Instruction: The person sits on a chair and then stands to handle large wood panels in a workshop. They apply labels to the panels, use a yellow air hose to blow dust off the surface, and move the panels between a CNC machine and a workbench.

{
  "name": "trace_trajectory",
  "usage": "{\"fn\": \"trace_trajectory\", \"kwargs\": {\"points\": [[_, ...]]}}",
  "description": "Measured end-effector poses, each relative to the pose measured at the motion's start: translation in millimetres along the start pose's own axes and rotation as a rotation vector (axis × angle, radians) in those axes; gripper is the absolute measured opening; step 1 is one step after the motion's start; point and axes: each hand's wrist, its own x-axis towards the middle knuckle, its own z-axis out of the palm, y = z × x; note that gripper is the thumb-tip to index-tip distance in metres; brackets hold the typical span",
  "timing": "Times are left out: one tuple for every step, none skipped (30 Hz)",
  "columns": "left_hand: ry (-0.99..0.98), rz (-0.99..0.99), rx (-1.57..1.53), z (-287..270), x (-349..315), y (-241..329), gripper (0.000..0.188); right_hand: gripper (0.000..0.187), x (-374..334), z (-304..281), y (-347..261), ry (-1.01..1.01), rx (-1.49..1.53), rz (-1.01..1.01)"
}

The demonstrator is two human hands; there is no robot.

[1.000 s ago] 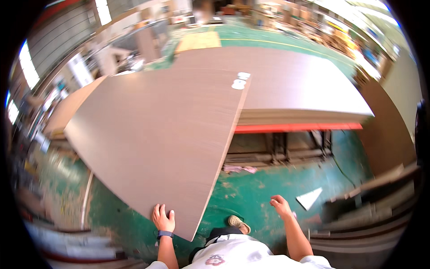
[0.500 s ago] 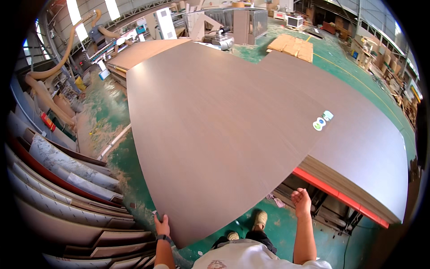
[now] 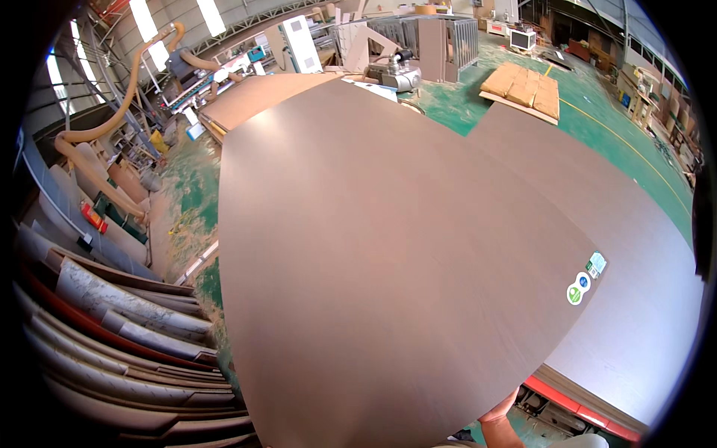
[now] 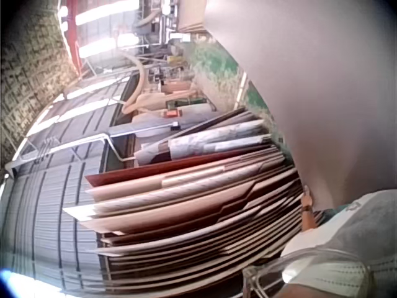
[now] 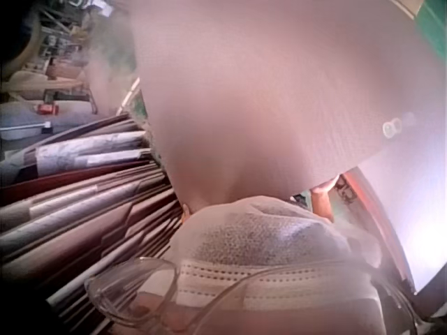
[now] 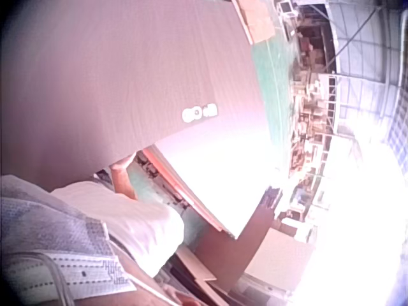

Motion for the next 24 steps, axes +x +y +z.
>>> {"fn": "trace_trajectory", "kwargs": {"points": [[-0.078,0.122,0.071,26,37,67,0.084,0.059,1,-2,-19,0.012,0.061,-0.142],[-0.055,0.073,0.04,18,41,44,0.086,0.06,12,5,-5,0.008,0.015,-0.082],[-0.036,0.026,0.001,9,44,15,0.087,0.06,24,13,11,0.005,-0.03,-0.026],[-0.04,0.042,-0.009,5,50,22,0.089,0.06,36,24,17,0.009,-0.032,-0.024],[-0.057,0.074,-0.037,3,61,36,0.09,0.061,49,33,23,-0.002,-0.026,-0.032],[-0.093,0.103,-0.044,9,77,62,0.092,0.061,65,37,30,0.008,0.019,-0.051],[-0.155,0.076,-0.109,11,98,90,0.091,0.06,82,42,39,0.021,0.062,-0.066],[-0.176,0.092,-0.076,17,119,117,0.091,0.06,92,54,54,0.017,0.108,-0.089],[-0.184,0.101,-0.002,27,140,144,0.09,0.06,103,53,65,0.011,0.089,-0.119],[-0.133,0.092,0.049,21,145,157,0.089,0.059,119,70,88,-0.017,0.076,-0.083],[-0.086,0.074,0.097,13,148,167,0.088,0.059,137,83,112,-0.042,0.062,-0.046],[-0.043,0.049,0.141,3,148,175,0.087,0.058,154,91,133,-0.03,0.048,-0.001],[-0.052,0.072,0.195,5,173,206,0.087,0.058,165,111,148,-0.031,0.038,-0.028],[-0.052,0.101,0.245,7,201,240,0.086,0.058,182,118,164,-0.025,0.029,-0.05],[-0.049,0.083,0.256,3,209,255,0.085,0.057,197,129,179,-0.032,-0.001,-0.054],[-0.044,0.069,0.253,-3,221,273,0.085,0.056,212,138,198,-0.039,-0.031,-0.053],[-0.057,0.086,0.22,-7,235,304,0.084,0.055,226,152,212,-0.048,-0.04,-0.076],[-0.075,0.094,0.185,-9,245,331,0.083,0.054,241,168,228,-0.039,-0.039,-0.086],[-0.09,0.104,0.153,-10,258,357,0.082,0.054,253,191,247,-0.029,-0.038,-0.096],[-0.086,0.13,0.115,-6,281,376,0.08,0.053,268,210,263,-0.016,-0.037,-0.106],[-0.09,0.132,0.116,1,301,401,0.08,0.053,296,215,273,-0.093,-0.033,-0.069],[-0.085,0.122,0.117,1,323,430,0.074,0.053,317,209,279,-0.16,-0.016,-0.064],[-0.045,0.104,0.107,-7,338,450,0.068,0.054,335,205,295,-0.234,0.014,-0.026],[-0.041,0.109,0.141,-1,358,479,0.068,0.054,352,216,310,-0.186,0.034,-0.031]]}}
